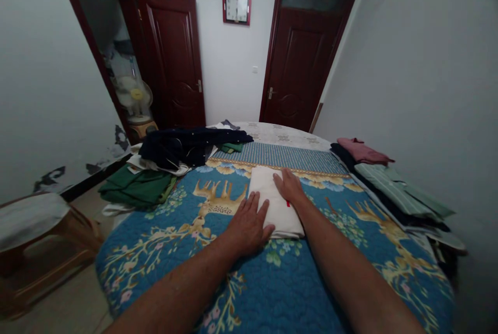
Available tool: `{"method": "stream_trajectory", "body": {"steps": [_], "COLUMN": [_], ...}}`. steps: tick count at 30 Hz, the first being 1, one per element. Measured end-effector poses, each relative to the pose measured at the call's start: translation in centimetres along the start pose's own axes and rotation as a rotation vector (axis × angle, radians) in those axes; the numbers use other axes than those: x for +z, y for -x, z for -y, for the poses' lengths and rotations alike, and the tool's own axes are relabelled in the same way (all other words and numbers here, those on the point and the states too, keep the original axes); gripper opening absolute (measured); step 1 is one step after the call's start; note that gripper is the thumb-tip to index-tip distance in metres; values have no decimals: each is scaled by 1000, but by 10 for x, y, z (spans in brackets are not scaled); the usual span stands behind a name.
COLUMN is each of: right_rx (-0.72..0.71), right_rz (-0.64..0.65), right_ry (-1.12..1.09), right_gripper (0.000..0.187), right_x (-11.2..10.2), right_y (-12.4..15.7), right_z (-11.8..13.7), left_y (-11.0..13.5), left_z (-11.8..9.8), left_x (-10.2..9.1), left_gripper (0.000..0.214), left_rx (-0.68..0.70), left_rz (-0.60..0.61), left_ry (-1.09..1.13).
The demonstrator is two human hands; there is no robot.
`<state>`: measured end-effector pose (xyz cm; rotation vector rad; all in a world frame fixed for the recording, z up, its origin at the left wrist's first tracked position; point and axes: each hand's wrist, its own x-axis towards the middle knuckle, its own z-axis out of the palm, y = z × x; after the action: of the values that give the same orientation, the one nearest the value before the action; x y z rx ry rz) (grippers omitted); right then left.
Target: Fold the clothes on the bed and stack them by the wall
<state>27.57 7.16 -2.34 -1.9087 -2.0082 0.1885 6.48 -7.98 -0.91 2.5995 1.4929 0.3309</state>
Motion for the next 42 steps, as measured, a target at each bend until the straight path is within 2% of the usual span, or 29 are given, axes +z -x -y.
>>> {"method": "stream_trajectory", "body": {"steps": [9,13,16,21,24,27,30,35,39,42], "right_rx": [-107,-102,-93,-74,-63,-60,-53,-55,-86,-91], "right_rz": [32,66,90,125,137,162,171,157,83,-9], "right_ry": [88,89,101,105,95,97,101,78,31,-23], "right_gripper": [77,82,82,82,82,83,83,83,78,72], "right_x": [2,-4,-9,-17,-21,-24,-25,-21,-16,-18], "right_y": [70,100,120,142,145,145,143,144,143,137], "right_z": [-4,-1,1,4,7,9,10,7,2,-5], "left_y": [2,2,5,20,20,1,-30,-74,-88,-88], "left_z": [8,11,9,7,13,22,27,39,59,70], "left_x": [8,13,13,10,5,-2,-7,-1,4,1], "left_gripper": [77,77,79,86,82,73,73,77,69,52], "left_rx": [25,39,-4,-83,-93,-101,-131,-205,-278,-318], "left_rz": [-52,-87,-77,-28,-5,-34,-30,1,-97,-252], "left_ry": [-36,-53,-57,-53,-11,43,68,25,-6,-3]}}
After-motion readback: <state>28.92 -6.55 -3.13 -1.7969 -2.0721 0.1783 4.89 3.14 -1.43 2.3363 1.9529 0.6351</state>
